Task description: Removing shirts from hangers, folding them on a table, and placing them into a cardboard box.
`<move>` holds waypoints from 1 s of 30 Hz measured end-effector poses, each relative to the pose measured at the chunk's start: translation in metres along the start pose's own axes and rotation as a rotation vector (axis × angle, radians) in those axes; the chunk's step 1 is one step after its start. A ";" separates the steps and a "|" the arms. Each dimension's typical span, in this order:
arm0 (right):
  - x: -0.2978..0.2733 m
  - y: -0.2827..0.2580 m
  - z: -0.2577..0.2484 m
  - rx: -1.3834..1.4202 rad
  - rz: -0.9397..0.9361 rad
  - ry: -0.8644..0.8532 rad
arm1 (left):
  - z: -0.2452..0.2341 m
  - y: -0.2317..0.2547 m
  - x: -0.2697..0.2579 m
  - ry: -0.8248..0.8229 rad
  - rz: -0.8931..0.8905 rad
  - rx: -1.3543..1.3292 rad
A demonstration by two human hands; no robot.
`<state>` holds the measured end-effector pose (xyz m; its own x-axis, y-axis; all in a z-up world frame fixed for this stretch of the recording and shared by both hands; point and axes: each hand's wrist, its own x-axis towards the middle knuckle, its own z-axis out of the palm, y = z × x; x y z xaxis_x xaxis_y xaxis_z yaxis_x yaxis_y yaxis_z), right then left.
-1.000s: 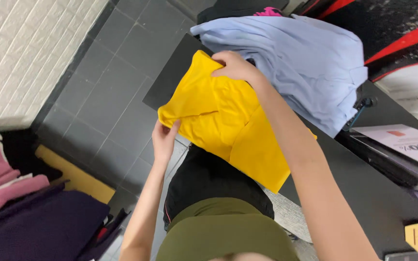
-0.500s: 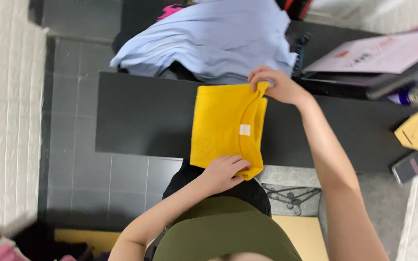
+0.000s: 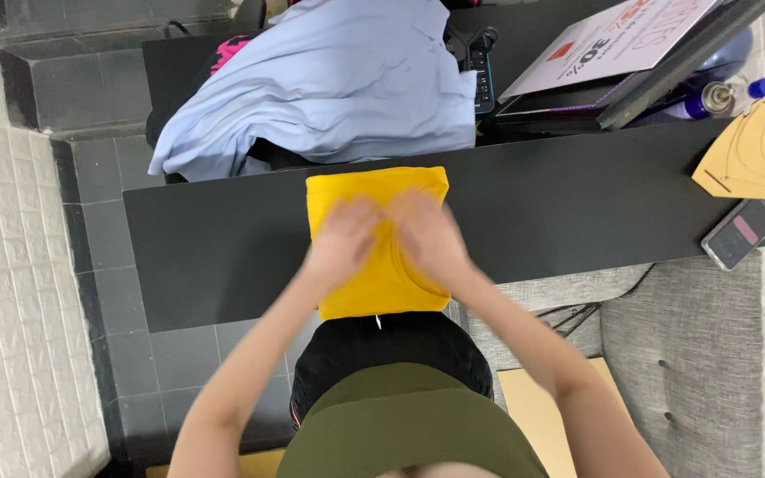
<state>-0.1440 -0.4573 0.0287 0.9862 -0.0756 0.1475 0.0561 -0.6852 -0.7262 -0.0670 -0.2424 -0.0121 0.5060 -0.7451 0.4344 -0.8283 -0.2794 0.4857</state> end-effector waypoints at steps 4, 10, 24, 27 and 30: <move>-0.067 0.023 0.049 -0.397 -0.450 -0.208 | -0.021 -0.047 -0.001 -0.262 -0.162 0.277; -0.061 0.029 -0.001 -0.606 -0.393 -0.398 | -0.016 -0.012 -0.011 -0.246 -0.415 0.334; -0.121 0.051 -0.020 -0.461 0.333 0.235 | -0.025 0.054 -0.006 -0.273 -0.680 0.161; -0.125 0.031 -0.020 0.250 0.891 0.318 | -0.037 0.047 0.022 -0.311 -0.867 -0.143; -0.143 0.053 0.014 0.281 0.991 0.275 | -0.018 0.011 0.007 -0.400 -1.002 -0.340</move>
